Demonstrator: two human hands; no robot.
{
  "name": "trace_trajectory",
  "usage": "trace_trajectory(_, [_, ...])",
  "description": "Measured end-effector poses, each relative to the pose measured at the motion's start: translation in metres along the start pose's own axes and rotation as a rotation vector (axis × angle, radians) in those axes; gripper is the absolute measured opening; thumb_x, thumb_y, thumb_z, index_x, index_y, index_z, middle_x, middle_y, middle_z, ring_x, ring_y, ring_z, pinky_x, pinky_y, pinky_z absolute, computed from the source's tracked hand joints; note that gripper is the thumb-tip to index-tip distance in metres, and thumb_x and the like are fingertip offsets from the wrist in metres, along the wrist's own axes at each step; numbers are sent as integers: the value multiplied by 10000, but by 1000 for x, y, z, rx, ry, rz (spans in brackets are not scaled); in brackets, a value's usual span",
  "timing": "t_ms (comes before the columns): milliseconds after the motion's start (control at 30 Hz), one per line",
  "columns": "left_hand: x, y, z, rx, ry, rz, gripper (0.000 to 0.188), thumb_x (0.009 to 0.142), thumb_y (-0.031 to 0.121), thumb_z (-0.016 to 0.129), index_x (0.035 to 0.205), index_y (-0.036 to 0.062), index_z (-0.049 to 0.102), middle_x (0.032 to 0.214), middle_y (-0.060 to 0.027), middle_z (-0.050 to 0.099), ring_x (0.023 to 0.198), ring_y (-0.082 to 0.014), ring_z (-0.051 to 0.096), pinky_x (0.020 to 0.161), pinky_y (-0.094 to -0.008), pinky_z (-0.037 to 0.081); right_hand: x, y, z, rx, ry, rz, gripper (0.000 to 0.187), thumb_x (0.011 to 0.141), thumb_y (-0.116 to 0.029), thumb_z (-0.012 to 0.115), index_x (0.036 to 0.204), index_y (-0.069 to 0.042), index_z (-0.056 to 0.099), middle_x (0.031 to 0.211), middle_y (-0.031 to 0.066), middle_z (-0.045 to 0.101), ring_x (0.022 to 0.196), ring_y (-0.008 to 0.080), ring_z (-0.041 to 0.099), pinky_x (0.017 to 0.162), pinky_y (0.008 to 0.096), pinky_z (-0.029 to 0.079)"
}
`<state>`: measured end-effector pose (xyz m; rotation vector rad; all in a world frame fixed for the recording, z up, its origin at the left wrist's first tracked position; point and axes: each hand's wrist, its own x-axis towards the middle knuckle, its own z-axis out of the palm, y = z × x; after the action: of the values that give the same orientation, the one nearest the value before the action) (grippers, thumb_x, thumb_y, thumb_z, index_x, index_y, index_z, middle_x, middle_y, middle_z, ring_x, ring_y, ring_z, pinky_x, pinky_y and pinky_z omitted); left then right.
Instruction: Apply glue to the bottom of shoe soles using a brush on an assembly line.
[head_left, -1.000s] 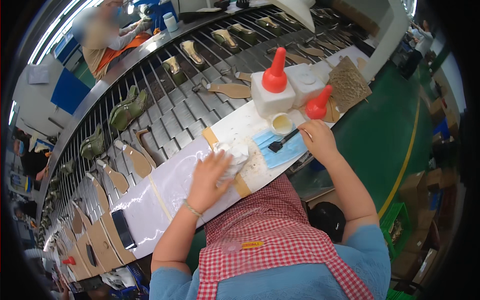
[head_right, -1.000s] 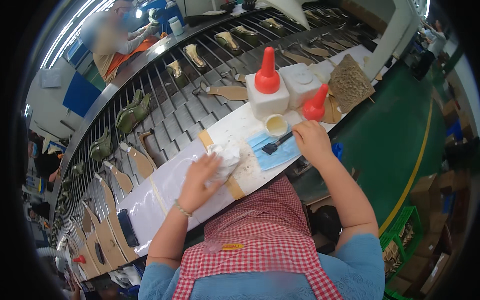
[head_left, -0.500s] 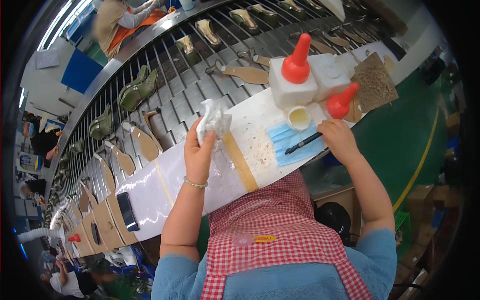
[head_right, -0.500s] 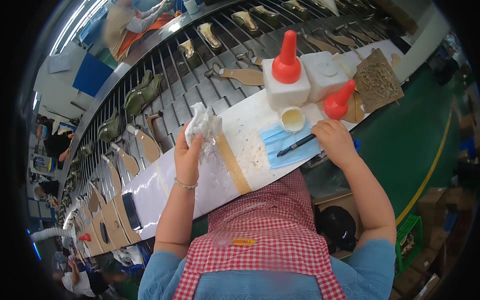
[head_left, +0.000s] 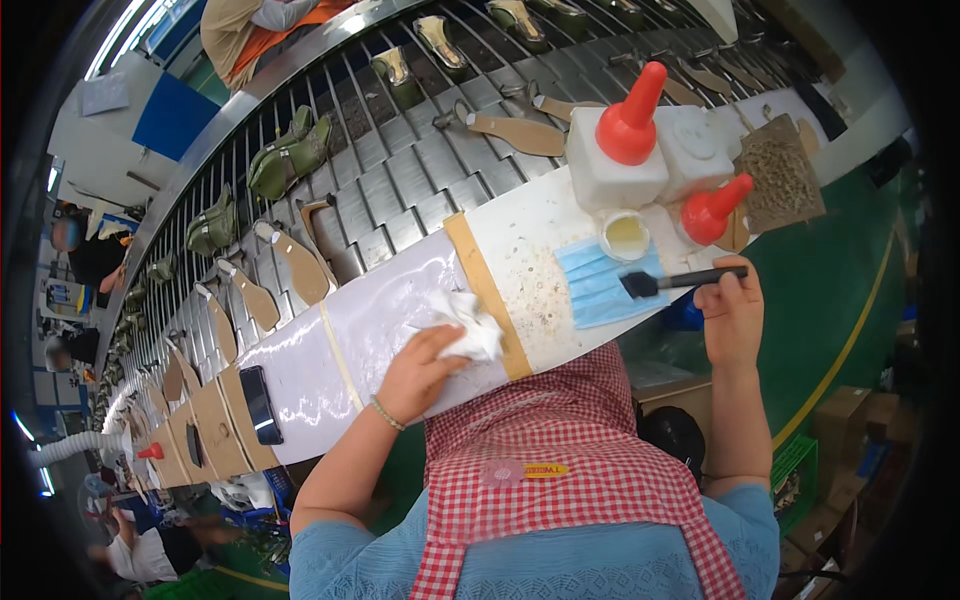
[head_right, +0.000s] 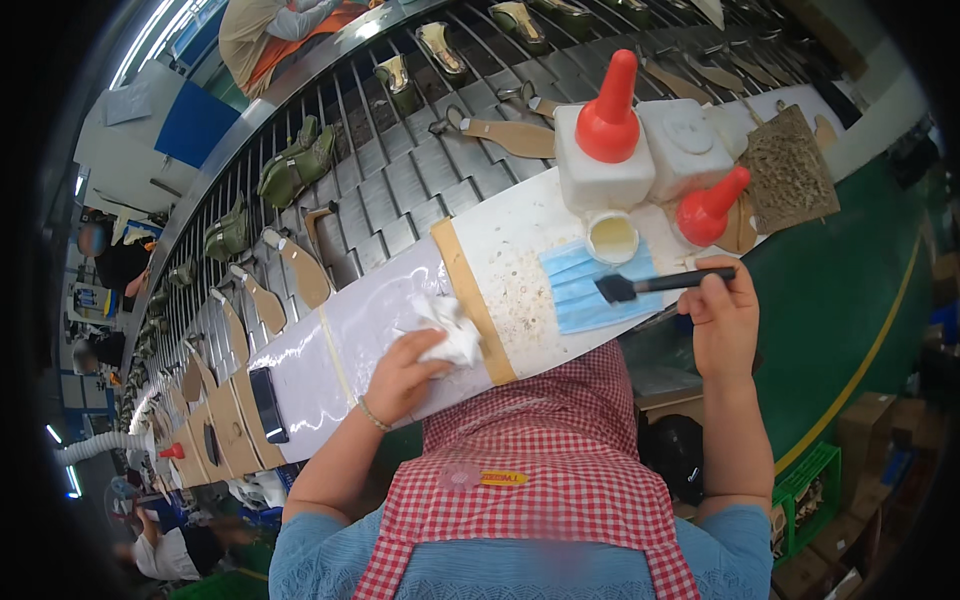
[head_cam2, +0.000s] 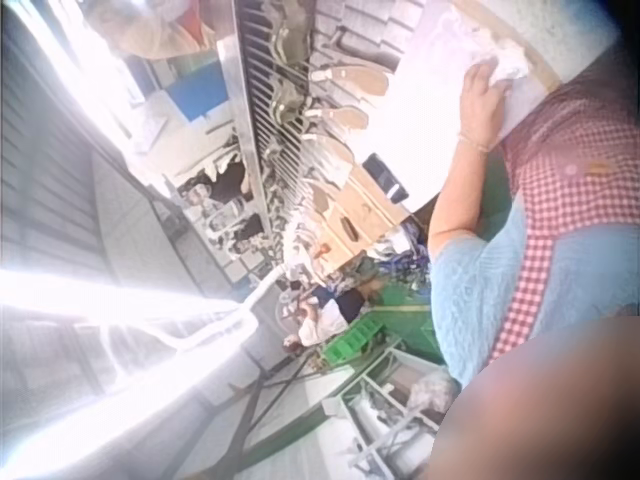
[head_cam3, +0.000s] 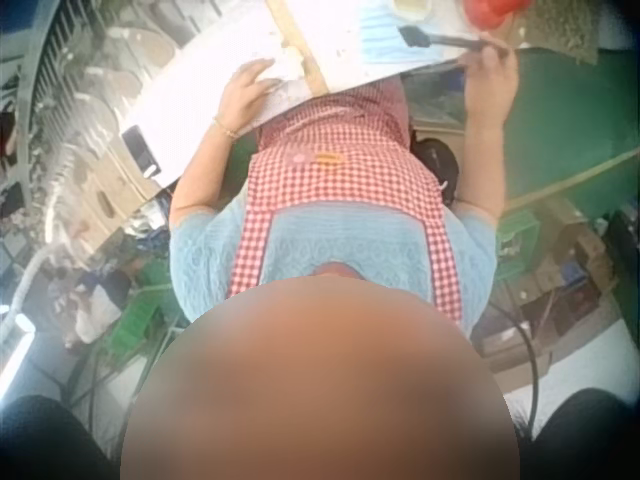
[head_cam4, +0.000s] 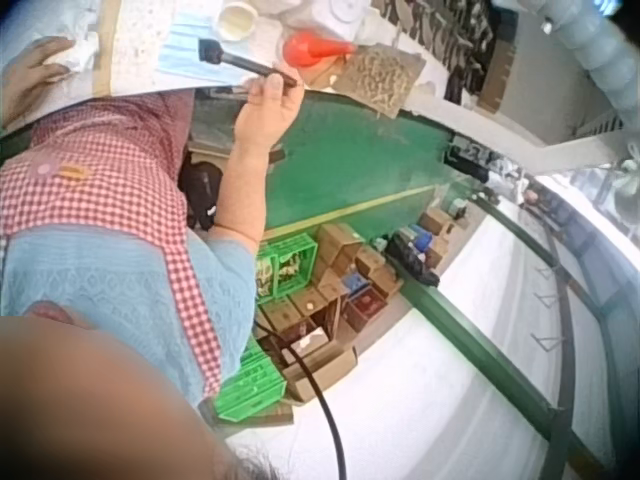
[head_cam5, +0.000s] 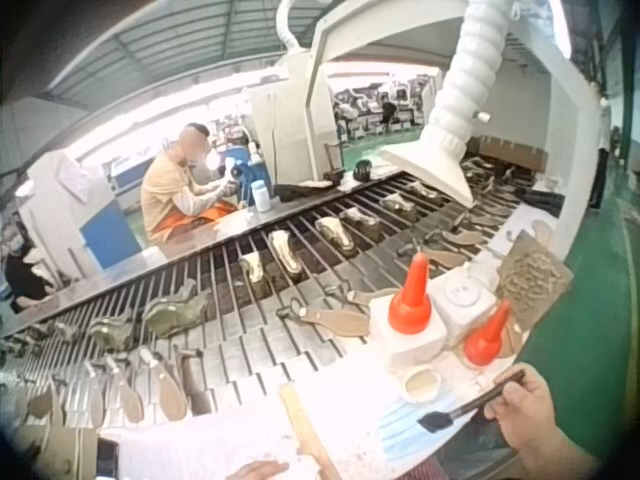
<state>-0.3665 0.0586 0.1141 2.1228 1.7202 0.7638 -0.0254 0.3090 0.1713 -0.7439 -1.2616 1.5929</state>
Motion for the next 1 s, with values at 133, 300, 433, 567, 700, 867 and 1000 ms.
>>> trace_trajectory(133, [11, -6, -13, -30, 388, -347, 404, 682, -67, 622, 1044, 98, 691, 1258, -166, 560, 1109, -364, 547, 943, -403, 467, 2, -10, 18, 526, 172, 169, 249, 1025, -281, 434, 1027, -48, 524, 711, -24, 449, 580, 68, 444, 569, 215, 398])
trace_trajectory(300, [78, 9, 4, -185, 453, -375, 483, 715, -4, 640, 1185, 104, 632, 1229, -166, 549, 1079, -364, 539, 936, -421, 457, 2, -2, 20, 820, 10, 320, 260, 1021, -289, 419, 1009, -59, 538, 726, -11, 498, 539, 70, 439, 493, 215, 376])
trace_trajectory(433, [112, -3, 31, 222, 178, -212, 561, 731, 75, 673, 1279, 139, 573, 1261, -142, 550, 1083, -339, 523, 937, -436, 441, 3, -3, 23, 1068, -143, 357, 309, 1015, -303, 420, 1094, -45, 570, 835, 19, 598, 570, 72, 472, 531, 227, 397])
trace_trajectory(567, [146, -6, 24, 219, 203, -107, 587, 760, 172, 700, 1326, 174, 545, 1281, -128, 549, 1085, -321, 518, 946, -429, 425, 2, -18, 26, 1133, -155, 331, 340, 1015, -312, 430, 1186, -50, 562, 909, 39, 623, 615, 83, 494, 609, 255, 423])
trace_trajectory(700, [187, 22, -12, 202, -65, -198, 828, 712, 364, 777, 1416, 102, 429, 1284, -129, 550, 1122, -331, 515, 974, -424, 406, -2, -22, 12, 1088, -130, 188, 314, 1017, -329, 451, 1181, -85, 559, 890, 40, 615, 653, 93, 502, 632, 255, 425])
trace_trajectory(867, [255, 4, -19, 61, 198, 64, 1159, 618, 386, 870, 1500, 28, 209, 1466, -237, 355, 1338, -406, 354, 1095, -445, 322, -4, -27, 2, 1036, -78, 108, 319, 1016, -320, 460, 1215, -86, 543, 845, 34, 577, 674, 107, 495, 644, 274, 424])
trace_trajectory(1000, [298, -20, -2, -169, 73, -16, 1357, 576, 365, 902, 1514, 0, -8, 1566, -275, 43, 1468, -378, 98, 1183, -410, 185, -1, -32, -7, 852, 90, -139, 344, 1023, -317, 447, 1272, -87, 500, 892, 100, 631, 668, 144, 541, 651, 297, 454])
